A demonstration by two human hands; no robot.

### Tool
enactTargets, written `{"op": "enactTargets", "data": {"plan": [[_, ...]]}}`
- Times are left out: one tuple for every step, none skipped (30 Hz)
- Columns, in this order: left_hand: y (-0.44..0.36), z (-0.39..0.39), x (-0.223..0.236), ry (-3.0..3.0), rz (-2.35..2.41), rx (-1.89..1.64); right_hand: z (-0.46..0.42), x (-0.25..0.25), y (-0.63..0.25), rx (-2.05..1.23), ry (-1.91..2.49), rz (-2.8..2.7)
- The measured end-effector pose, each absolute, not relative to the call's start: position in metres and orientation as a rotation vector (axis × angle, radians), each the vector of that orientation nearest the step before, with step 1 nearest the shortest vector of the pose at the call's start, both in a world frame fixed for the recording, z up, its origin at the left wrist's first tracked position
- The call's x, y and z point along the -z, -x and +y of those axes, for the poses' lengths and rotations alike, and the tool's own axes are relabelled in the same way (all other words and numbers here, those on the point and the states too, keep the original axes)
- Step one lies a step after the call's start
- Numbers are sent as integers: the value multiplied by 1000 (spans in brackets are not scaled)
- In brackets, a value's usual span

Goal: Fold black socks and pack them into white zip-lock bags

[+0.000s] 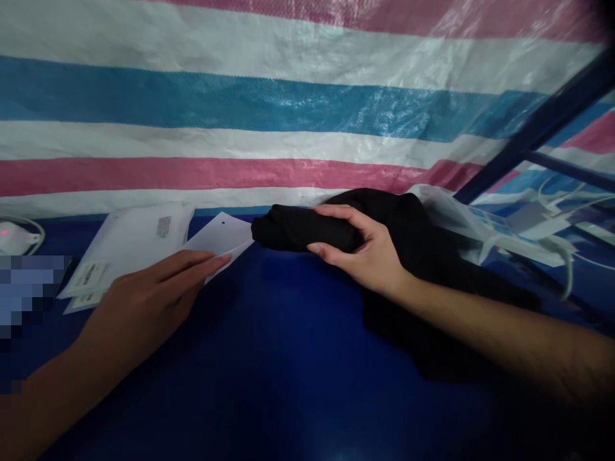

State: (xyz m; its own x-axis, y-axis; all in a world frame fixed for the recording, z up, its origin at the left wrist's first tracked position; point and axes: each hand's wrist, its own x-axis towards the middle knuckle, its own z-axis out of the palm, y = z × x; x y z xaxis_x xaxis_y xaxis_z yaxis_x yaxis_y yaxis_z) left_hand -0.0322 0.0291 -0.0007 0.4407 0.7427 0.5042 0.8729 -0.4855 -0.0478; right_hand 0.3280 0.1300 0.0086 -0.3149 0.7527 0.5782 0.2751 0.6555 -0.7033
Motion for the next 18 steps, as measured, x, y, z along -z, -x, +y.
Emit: {"op": "enactTargets", "data": {"plan": [[31, 29, 0, 2382, -1387, 613, 130, -8, -328, -612, 830, -1868], [29, 29, -1, 2377, -1387, 612, 131, -8, -328, -620, 841, -1858], [28, 30, -1, 2384, -1382, 615, 131, -9, -328, -627, 846, -1853], [28, 31, -1, 2391, -1379, 630, 131, -9, -328, -632, 849, -1853], [27, 31, -1, 2399, -1384, 644, 130, -9, -328, -637, 849, -1856], [27, 32, 0, 2405, -1394, 651, 130, -10, -328, -639, 848, -1860], [28, 33, 0, 2407, -1409, 656, 130, -10, -328, -642, 846, -1867], [28, 33, 1, 2402, -1422, 658, 129, -10, -328, -644, 844, -1871], [29, 33, 2, 2394, -1433, 657, 129, -10, -328, -648, 843, -1875], [29, 32, 2, 2387, -1443, 654, 129, -10, -328, -651, 844, -1876], [30, 32, 2, 2382, -1449, 655, 129, -9, -329, -653, 843, -1877], [30, 31, 2, 2381, -1450, 652, 129, -9, -329, -657, 844, -1879], [30, 30, 2, 2381, -1454, 646, 130, -8, -329, -661, 841, -1880], [31, 30, 2, 2384, -1459, 641, 130, -8, -328, -665, 837, -1883], [31, 30, 2, 2388, -1465, 636, 130, -8, -328, -670, 831, -1886], [31, 29, 2, 2390, -1472, 633, 130, -8, -328, -675, 825, -1890], [30, 30, 1, 2391, -1481, 629, 130, -8, -328, -680, 821, -1895], [30, 30, 1, 2394, -1491, 629, 130, -8, -327, -685, 820, -1899]]}}
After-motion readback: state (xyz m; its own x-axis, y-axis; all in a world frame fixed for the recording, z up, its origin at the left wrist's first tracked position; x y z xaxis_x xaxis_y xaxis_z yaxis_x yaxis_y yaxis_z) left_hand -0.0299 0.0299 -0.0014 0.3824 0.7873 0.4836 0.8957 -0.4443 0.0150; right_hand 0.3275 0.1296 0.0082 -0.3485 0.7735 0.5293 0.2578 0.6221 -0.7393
